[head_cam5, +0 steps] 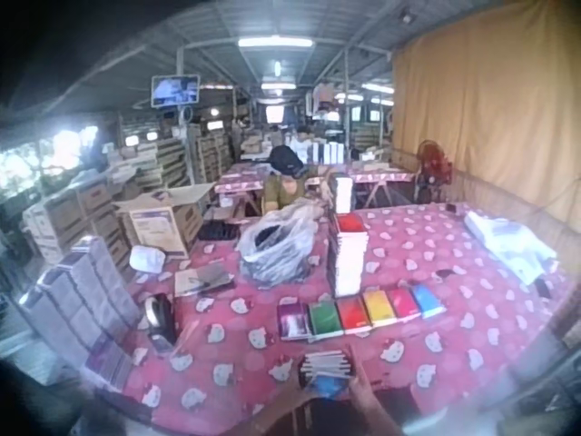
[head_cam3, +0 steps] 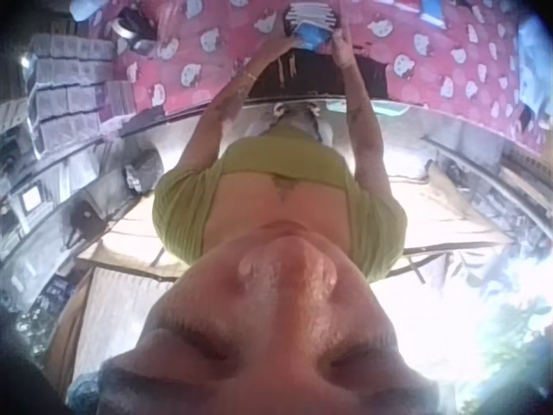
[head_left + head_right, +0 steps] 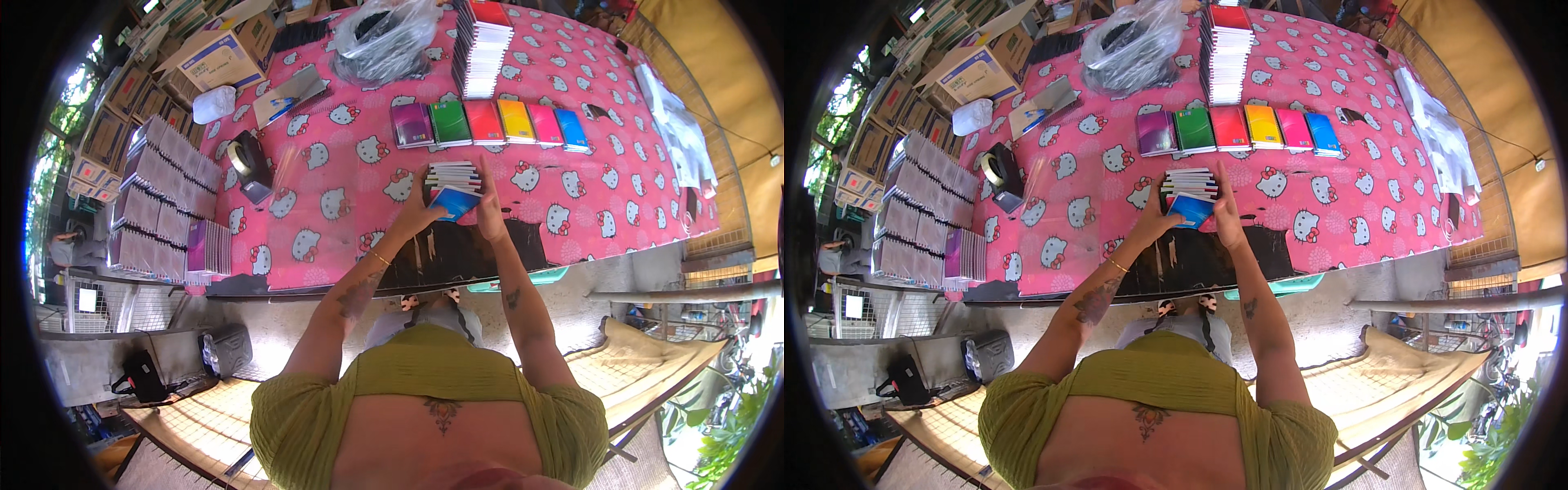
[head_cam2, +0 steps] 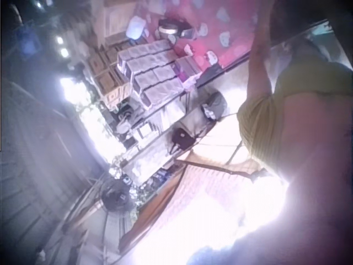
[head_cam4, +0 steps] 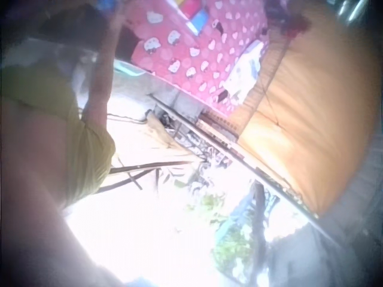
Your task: The person picks up small colored books from a table, places them inside clear plastic sleeves, and seals the sleeves with adhesive tape.
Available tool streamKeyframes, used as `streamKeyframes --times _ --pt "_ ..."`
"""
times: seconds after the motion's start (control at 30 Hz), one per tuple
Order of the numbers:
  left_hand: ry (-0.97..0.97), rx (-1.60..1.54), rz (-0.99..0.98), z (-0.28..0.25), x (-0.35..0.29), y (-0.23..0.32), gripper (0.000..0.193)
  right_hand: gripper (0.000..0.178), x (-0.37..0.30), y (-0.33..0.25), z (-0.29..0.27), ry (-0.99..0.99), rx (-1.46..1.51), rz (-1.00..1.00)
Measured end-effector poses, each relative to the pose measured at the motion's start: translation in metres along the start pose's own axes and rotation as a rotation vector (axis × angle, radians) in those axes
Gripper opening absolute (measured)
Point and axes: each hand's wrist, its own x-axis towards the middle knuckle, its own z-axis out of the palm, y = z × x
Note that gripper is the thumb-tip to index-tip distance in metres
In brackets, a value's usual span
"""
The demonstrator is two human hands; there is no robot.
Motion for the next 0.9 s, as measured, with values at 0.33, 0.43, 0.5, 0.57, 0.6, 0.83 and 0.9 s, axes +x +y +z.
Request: streamKeyframes --times 0.33,0.43,0.5,0.57,0.6,0.83,0.9 --pt "-0.023 0.020 0.123 -0.004 0.003 -0.020 0.084 0.108 -0.006 0.017 0.013 0.096 -0.266 -0.020" --pt "-0.044 0.171 0.101 0.001 0.007 -0.016 0.086 0.097 -0.007 0.029 0.015 0.161 -0.219 0.040" --pt "-0.026 0.087 0.038 0.001 0.004 -0.015 0.087 0.090 -0.005 0.032 0.011 0.140 -0.267 0.055" --pt "-0.060 0.214 0.077 -0.007 0.009 -0.015 0.087 0.086 0.000 0.028 0.002 0.034 -0.335 0.056" --pt "-0.084 0.274 0.095 -0.008 0.012 -0.013 0.088 0.086 0.002 0.025 -0.006 -0.017 -0.359 0.067" --pt "-0.178 0.596 -0.105 -0.021 0.012 0.030 0.093 0.078 0.003 0.008 -0.004 -0.080 -0.390 0.236" --pt "-0.132 0.969 0.199 -0.004 0.024 0.089 0.093 0.074 0.009 0.006 -0.013 -0.057 -0.392 0.237"
